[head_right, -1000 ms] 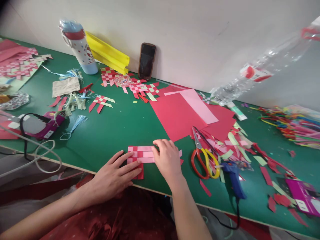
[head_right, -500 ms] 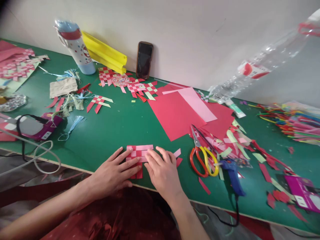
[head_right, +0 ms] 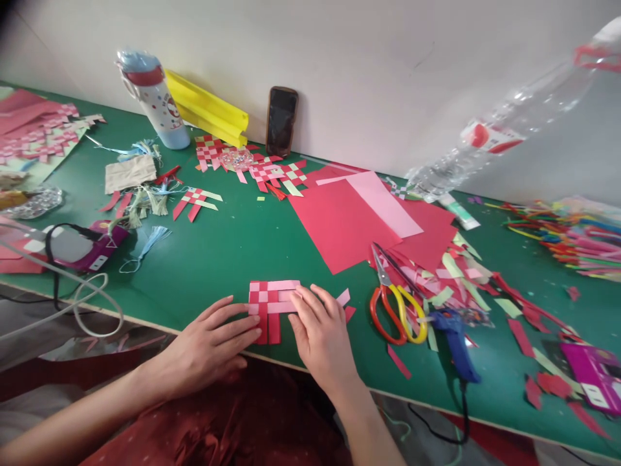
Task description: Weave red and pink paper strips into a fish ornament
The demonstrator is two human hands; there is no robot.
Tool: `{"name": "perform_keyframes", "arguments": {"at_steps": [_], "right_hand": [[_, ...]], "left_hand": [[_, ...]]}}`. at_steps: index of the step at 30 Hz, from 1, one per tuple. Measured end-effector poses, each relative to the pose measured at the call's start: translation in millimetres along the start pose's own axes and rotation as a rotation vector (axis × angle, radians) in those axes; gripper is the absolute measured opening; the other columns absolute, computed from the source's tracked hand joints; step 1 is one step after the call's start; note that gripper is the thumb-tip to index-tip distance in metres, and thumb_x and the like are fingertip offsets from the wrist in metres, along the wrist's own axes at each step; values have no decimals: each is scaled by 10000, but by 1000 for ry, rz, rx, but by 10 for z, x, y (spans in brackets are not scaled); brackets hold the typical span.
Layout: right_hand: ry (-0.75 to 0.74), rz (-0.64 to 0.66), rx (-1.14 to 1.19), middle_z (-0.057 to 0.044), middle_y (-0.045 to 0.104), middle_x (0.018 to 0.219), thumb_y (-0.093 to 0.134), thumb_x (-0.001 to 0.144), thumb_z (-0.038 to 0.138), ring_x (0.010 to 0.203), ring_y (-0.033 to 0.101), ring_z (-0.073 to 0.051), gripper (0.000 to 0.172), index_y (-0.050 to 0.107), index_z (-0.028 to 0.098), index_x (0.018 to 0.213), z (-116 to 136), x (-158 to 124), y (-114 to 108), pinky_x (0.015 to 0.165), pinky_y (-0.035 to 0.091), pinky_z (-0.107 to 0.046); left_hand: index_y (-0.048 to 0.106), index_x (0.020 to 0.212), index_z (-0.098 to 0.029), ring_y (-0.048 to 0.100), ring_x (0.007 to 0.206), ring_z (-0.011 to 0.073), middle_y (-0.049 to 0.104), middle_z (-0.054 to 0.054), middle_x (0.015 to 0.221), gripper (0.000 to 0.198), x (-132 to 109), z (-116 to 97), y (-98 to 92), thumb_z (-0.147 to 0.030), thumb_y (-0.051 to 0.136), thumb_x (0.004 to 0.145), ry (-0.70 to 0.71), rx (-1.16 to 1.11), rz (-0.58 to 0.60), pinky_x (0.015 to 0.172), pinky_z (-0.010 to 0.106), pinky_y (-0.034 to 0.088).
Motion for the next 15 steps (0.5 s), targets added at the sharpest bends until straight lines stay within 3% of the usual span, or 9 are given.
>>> {"name": "perform_keyframes", "arguments": {"at_steps": [3,10,15], "right_hand": [[-8,-24,64,-83,661,1200,514,947,215,1141,541,-256,319,613,235,1250,105,24,-36,983,462,-470],[-107,78,89,-54,703,930,522,946,198,926,569,-204,201,717,235,975,486,192,100,832,456,-372],[-116,179,106,-47,679,854,492,943,166,834,531,-202,222,699,223,997,571,194,285,801,422,-369]], "left_hand": [[562,1295,-192,501,1275,229,624,50,1319,358,-96,-15,-29,-320,522,963,-9,-21,15,1156,464,316],[534,1335,-175,490,1295,235,624,63,1319,413,-150,-12,41,-357,517,965,-5,-7,35,1149,460,338],[546,1324,-168,509,1271,239,640,28,1302,391,-151,-3,20,-350,482,984,-2,-22,4,1149,454,339]]}}
Point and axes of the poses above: each hand's wrist, its own x-axis towards the middle knuckle, its own y-axis out of the palm, z = x × y, the point moved 9 cm from there along x, towards the middle knuckle
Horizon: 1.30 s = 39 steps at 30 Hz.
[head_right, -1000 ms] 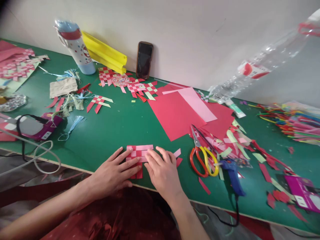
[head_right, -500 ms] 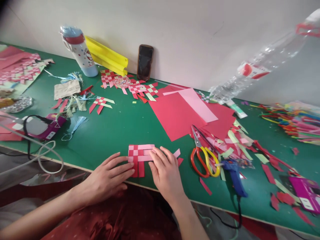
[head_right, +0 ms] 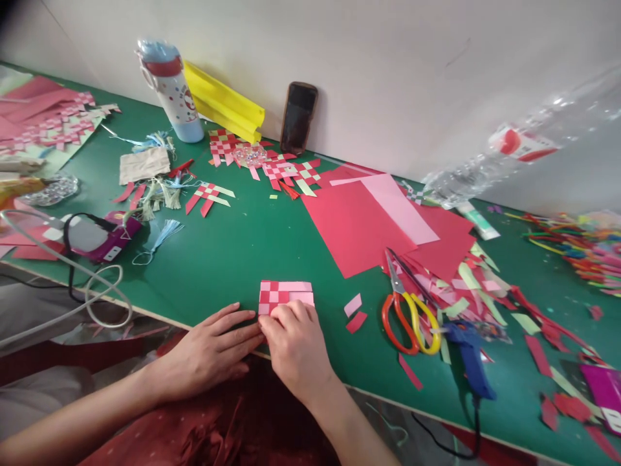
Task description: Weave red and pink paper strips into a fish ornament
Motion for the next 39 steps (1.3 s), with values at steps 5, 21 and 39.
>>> {"name": "perform_keyframes", "arguments": {"at_steps": [5,21,39], "right_hand": [[10,-16,-53,-53,693,903,508,946,185,875,538,-214,232,684,223,1092,-30,5,38,801,401,-378],[15,-45,-185,-77,665,1243,511,962,327,1172,504,-296,273,702,221,1126,-190,82,-106,966,375,-471],[56,-53,11,-73,659,1130,530,944,247,1114,490,-260,214,724,256,1033,-103,-43,-134,960,387,-458]], "left_hand": [[539,1335,-183,492,1289,238,618,27,1333,399,-19,1,36,-358,492,980,26,25,12,1150,458,337],[566,1287,-215,499,1294,241,570,63,1384,364,-34,41,46,-362,535,955,-42,10,-15,1135,456,365],[524,1348,-209,497,1288,238,584,14,1373,384,-28,32,46,-332,482,986,-27,23,4,1133,461,377]]}}
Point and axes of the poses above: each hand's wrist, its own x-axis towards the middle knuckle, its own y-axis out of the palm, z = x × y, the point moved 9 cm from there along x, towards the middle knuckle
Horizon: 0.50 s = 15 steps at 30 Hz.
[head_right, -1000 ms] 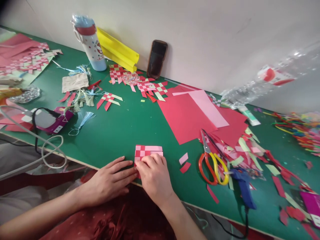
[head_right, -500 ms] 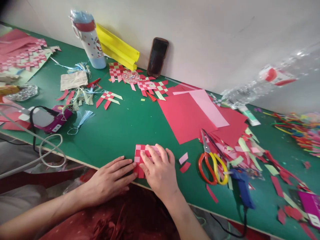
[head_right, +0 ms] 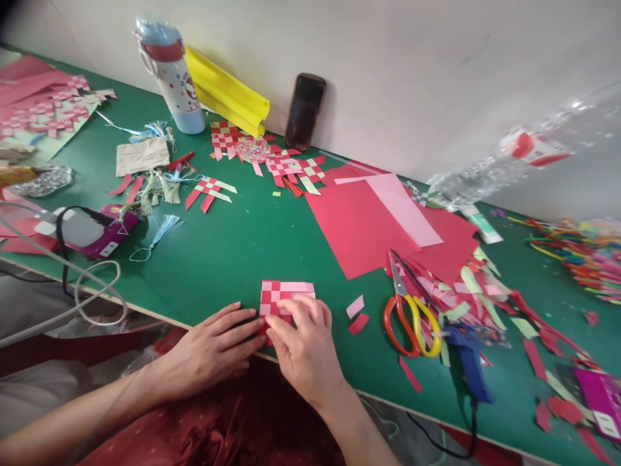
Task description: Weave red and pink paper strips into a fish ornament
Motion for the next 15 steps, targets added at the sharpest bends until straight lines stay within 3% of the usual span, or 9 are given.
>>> {"name": "perform_keyframes", "arguments": {"at_steps": [10,15], "right_hand": [[35,-43,-83,-48,680,1140,558,917,226,1107,508,-262,211,723,299,1026,3,-23,64,1019,286,-514],[51,-57,-69,-46,691,1143,530,946,246,1139,534,-252,220,707,289,1068,-34,-32,25,1039,304,-497]], "left_hand": [[519,1354,-208,473,1301,238,599,10,1353,390,4,-14,-21,-306,501,977,28,-21,-2,1152,457,344],[536,1335,-228,456,1315,244,583,6,1369,374,-11,-20,2,-314,513,972,42,-11,4,1164,470,317]]}}
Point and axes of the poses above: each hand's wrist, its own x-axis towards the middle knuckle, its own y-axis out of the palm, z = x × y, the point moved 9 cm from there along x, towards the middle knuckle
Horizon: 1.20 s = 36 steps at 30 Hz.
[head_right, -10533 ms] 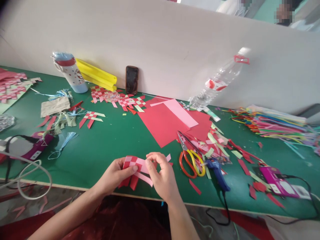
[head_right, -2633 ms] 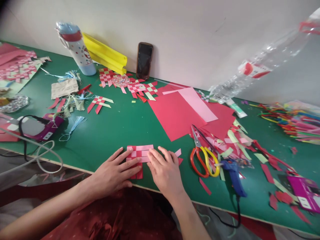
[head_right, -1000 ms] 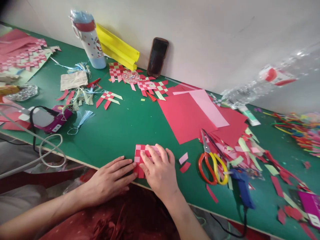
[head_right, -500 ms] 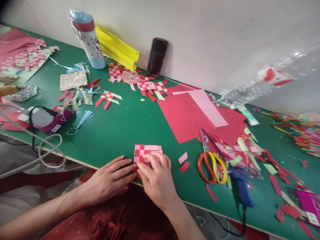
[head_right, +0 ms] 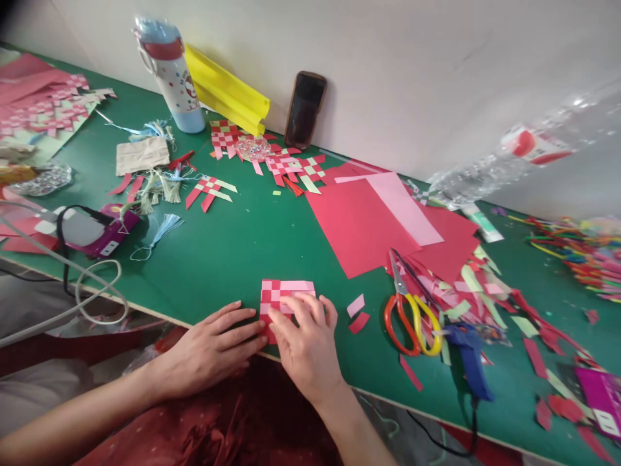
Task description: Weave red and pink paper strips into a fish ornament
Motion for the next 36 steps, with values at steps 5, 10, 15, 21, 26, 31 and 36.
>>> {"name": "perform_keyframes", "arguments": {"at_steps": [5,10,15,21,26,31,36], "right_hand": [[-69,-5,-73,-89,663,1241,485,972,251,1270,502,-274,281,643,207,1200,30,146,17,1085,327,-503],[-181,124,-31,-110,646,1273,490,972,245,1290,513,-256,267,654,166,1166,73,294,187,1082,429,-452],[-151,136,37,-94,658,1244,479,975,214,1265,545,-231,252,658,193,1151,61,307,234,1066,476,-414],[-33,-79,53,-108,656,1234,445,980,197,1234,558,-236,338,586,200,1287,-261,219,-75,1021,503,-446],[34,-140,-85,-106,679,1140,499,950,180,1135,536,-276,274,661,194,1170,-451,12,-264,969,479,-494],[9,-14,-168,-81,670,1221,558,935,237,1139,505,-306,233,701,213,1116,-320,-57,-114,947,425,-503],[28,-16,-174,-55,685,1206,552,941,255,1146,508,-283,230,710,261,1108,-357,-65,-80,938,392,-463]], "left_hand": [[533,1337,-227,437,1329,247,580,5,1370,375,-8,-9,-1,-301,517,970,6,7,-6,1167,473,307],[543,1326,-225,462,1303,239,608,13,1331,375,5,-18,-37,-314,529,962,-2,1,-23,1162,458,318],[590,1254,-272,492,1273,212,647,-8,1267,305,21,-19,-56,-282,544,953,-12,-50,-42,1182,461,277],[564,1287,-244,490,1281,230,614,48,1312,352,31,19,-124,-257,551,935,-43,-136,-31,1141,487,347],[603,1210,-198,514,1260,209,631,62,1276,266,176,169,-246,-194,495,967,-113,-64,-114,1153,471,338],[594,1222,-207,504,1262,226,630,61,1270,282,345,229,-102,-285,540,957,-44,9,-45,1139,470,354],[599,1205,-207,531,1217,223,656,63,1220,290,436,248,-61,-347,525,962,-34,-3,34,1113,448,367]]}}
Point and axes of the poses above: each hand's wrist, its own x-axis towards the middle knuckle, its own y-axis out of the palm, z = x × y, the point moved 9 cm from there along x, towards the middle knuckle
